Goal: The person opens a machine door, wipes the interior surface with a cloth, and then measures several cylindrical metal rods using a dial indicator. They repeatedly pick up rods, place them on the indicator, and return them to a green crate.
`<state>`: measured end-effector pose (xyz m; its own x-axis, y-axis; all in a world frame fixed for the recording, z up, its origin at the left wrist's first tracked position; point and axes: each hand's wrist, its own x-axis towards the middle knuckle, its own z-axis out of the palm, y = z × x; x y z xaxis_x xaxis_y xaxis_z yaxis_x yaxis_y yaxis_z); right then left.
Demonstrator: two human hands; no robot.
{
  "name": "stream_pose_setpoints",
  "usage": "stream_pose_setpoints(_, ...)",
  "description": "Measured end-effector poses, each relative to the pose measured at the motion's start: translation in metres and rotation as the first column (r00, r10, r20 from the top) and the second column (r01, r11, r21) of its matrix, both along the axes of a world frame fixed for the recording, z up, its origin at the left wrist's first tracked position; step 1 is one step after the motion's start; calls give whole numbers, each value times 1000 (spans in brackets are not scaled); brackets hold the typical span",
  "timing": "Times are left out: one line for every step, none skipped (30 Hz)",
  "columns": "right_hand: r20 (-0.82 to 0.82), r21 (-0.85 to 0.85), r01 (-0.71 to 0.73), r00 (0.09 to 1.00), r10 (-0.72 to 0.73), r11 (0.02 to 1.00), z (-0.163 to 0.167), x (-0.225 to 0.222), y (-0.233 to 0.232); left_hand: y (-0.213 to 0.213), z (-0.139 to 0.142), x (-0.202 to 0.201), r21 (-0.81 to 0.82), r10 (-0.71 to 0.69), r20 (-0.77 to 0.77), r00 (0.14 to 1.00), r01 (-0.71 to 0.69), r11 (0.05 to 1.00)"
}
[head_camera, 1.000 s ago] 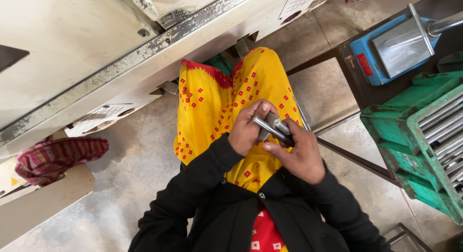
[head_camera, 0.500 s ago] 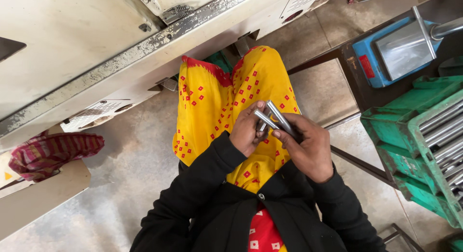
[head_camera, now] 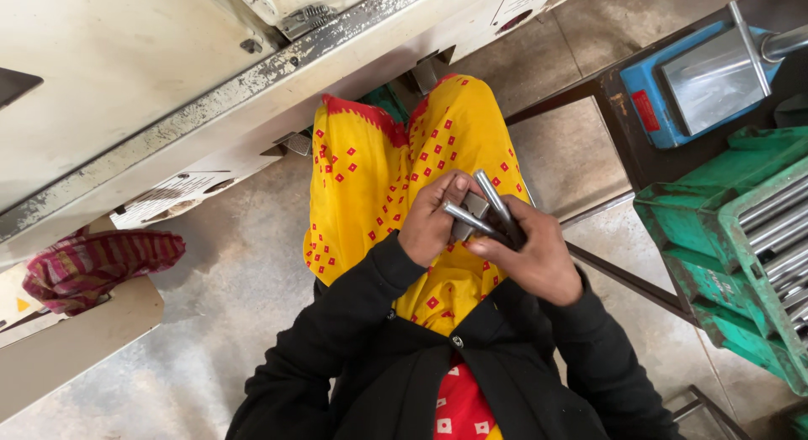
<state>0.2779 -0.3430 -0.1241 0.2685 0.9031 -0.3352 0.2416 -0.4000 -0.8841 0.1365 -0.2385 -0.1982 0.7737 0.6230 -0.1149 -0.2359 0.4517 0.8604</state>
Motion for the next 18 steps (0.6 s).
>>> stream_pose_setpoints(73,-13,44,996,-43,999,3,-2,2,-1,-2,0,-21,28,-71,997,-30,999)
stream_pose_setpoints(147,-21,92,985,-88,996,4,-8,6,-3,-4,1,-39,50,-141,989,-56,998)
stream_pose_setpoints(225,-23,138,966,-129,990,6,-12,9,-4,-5,3,-54,72,-205,976,-85,995)
stream_pose_setpoints(296,34,121,947,-126,992,10,-13,9,-5,-5,4,-185,61,-189,980,-96,978)
stream_pose_setpoints(363,89,101,923,-126,991,13,-14,8,-6,-5,5,-314,50,-174,983,-104,944)
stream_pose_setpoints(426,140,77,895,-130,987,17,-14,7,-7,-4,5,-438,41,-160,986,-108,892)
stream_pose_setpoints(385,160,38,918,-98,986,21,-12,5,-6,-3,6,-488,51,-155,987,-122,864)
stream_pose_setpoints(342,182,1,937,-64,983,25,-10,4,-5,-1,6,-537,61,-151,987,-134,833)
stream_pose_setpoints(303,207,-35,953,-30,978,27,-7,2,-4,1,7,-583,71,-144,987,-143,800)
stream_pose_setpoints(250,169,10,967,-53,986,27,-6,2,-3,3,6,-584,55,-140,989,-127,802)
stream_pose_setpoints(198,126,54,977,-78,991,26,-5,3,-3,6,5,-586,38,-135,990,-110,803)
stream_pose_setpoints(146,79,97,983,-108,992,25,-5,3,-3,8,4,-589,18,-131,991,-92,803)
stream_pose_setpoints(143,74,107,983,-117,991,22,-5,3,-3,10,4,-569,7,-121,993,-75,819)
stream_pose_setpoints(139,69,116,982,-124,991,18,-5,4,-4,12,4,-548,-4,-114,993,-60,835)
stream_pose_setpoints(132,63,124,982,-132,990,14,-5,4,-5,13,5,-526,-14,-109,994,-46,849)
stream_pose_setpoints(103,66,123,986,-129,990,11,-4,4,-5,14,5,-495,3,-117,993,-61,867)
stream_pose_setpoints(75,70,124,989,-129,990,8,-4,3,-5,15,5,-461,17,-124,992,-73,884)
stream_pose_setpoints(49,74,126,990,-130,989,5,-3,2,-5,14,5,-428,30,-129,991,-83,900)
